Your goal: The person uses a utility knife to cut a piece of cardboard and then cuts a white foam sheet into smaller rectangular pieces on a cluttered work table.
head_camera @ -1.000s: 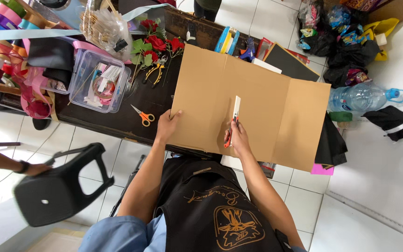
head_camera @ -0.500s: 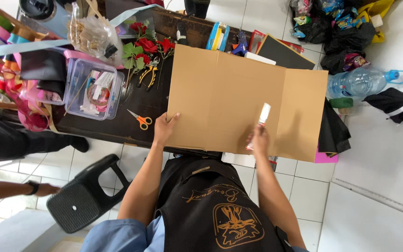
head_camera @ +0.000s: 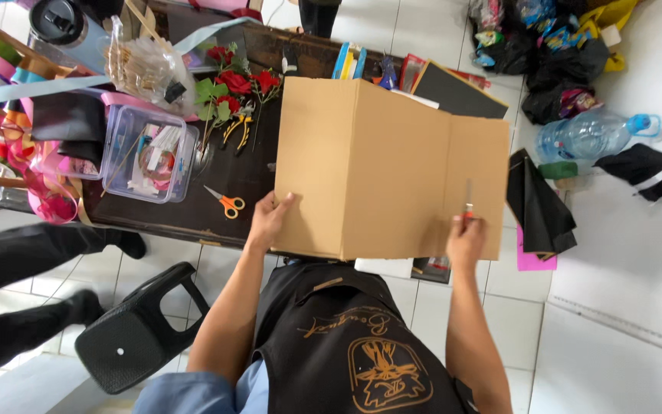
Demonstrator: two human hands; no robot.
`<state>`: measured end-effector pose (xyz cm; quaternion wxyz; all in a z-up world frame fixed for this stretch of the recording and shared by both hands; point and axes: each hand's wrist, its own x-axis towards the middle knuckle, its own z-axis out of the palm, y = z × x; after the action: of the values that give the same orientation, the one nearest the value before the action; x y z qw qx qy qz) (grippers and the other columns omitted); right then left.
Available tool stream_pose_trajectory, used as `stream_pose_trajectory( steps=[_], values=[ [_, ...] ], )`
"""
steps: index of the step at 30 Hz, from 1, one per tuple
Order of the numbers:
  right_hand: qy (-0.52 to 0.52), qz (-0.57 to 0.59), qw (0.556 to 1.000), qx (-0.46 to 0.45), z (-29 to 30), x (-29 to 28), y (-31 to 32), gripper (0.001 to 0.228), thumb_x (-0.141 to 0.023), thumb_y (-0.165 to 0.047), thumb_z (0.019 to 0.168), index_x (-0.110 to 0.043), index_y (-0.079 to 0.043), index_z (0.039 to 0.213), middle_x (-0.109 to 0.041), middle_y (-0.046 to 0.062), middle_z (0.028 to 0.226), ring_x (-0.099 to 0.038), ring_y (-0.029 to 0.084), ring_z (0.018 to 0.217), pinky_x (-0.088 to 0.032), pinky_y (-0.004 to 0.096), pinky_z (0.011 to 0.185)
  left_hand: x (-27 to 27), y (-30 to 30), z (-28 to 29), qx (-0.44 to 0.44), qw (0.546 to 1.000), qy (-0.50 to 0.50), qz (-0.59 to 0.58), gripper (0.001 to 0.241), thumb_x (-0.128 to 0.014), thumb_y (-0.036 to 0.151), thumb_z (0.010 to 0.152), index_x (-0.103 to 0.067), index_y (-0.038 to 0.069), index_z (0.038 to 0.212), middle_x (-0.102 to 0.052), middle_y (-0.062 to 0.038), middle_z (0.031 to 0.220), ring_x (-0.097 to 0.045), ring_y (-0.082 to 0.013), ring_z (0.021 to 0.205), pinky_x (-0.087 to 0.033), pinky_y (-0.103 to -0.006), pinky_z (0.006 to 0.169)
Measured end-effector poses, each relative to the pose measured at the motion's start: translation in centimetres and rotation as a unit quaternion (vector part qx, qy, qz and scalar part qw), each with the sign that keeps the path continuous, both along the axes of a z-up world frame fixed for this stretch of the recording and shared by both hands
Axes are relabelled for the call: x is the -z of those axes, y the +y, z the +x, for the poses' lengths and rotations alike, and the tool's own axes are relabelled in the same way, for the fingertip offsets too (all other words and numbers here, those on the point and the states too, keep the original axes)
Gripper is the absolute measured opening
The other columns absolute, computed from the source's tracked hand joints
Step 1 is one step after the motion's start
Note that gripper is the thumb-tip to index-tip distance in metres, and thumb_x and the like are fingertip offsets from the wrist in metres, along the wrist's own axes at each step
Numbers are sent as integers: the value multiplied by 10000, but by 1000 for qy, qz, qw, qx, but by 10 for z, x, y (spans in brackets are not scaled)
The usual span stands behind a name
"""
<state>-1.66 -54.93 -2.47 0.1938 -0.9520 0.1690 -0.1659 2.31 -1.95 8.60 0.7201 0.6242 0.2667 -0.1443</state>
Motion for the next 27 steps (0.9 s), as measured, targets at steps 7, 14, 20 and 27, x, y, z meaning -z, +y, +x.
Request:
stream_pose_trajectory(
  steps=[7, 14, 20, 27],
  values=[
    [16, 165, 984, -70, 28, -146, 154, 522, -744, -479, 1095, -632, -14, 1303, -691, 248, 1021, -719, 520, 999, -569, 578, 825, 12, -62, -15, -56, 993, -11, -100, 183, -834, 233, 1027, -738, 88, 1082, -824, -106, 899, -812, -203, 800, -680, -382, 753],
    [94, 266, 958, -56, 47, -167, 180, 598, -945, -614, 865, -647, -113, 1002, -717, 125, 854, -735, 348, 808, -557, 422, 729, -9, -101, -21, 71, 985, 18, -156, 202, -793, 296, 1065, -719, 130, 1151, -852, -133, 1060, -830, -256, 975, -664, -491, 922],
    [140, 260, 955, -38, 52, -196, 158, 653, -1041, -581, 694, -644, -144, 973, -701, 52, 804, -719, 263, 769, -544, 366, 706, 44, -126, -25, 151, 975, 15, -162, 280, -740, 320, 1115, -682, 90, 1263, -825, -150, 1217, -781, -279, 1162, -604, -543, 1060],
    [183, 201, 962, -20, 56, -212, 153, 548, -1009, -449, 736, -674, -105, 1002, -756, 142, 875, -768, 395, 878, -582, 469, 768, -23, -143, -5, 433, 895, 46, 99, 891, -397, 736, 1121, -475, -38, 1557, -601, -334, 1536, -587, -436, 1459, -523, -575, 1203]
  ],
)
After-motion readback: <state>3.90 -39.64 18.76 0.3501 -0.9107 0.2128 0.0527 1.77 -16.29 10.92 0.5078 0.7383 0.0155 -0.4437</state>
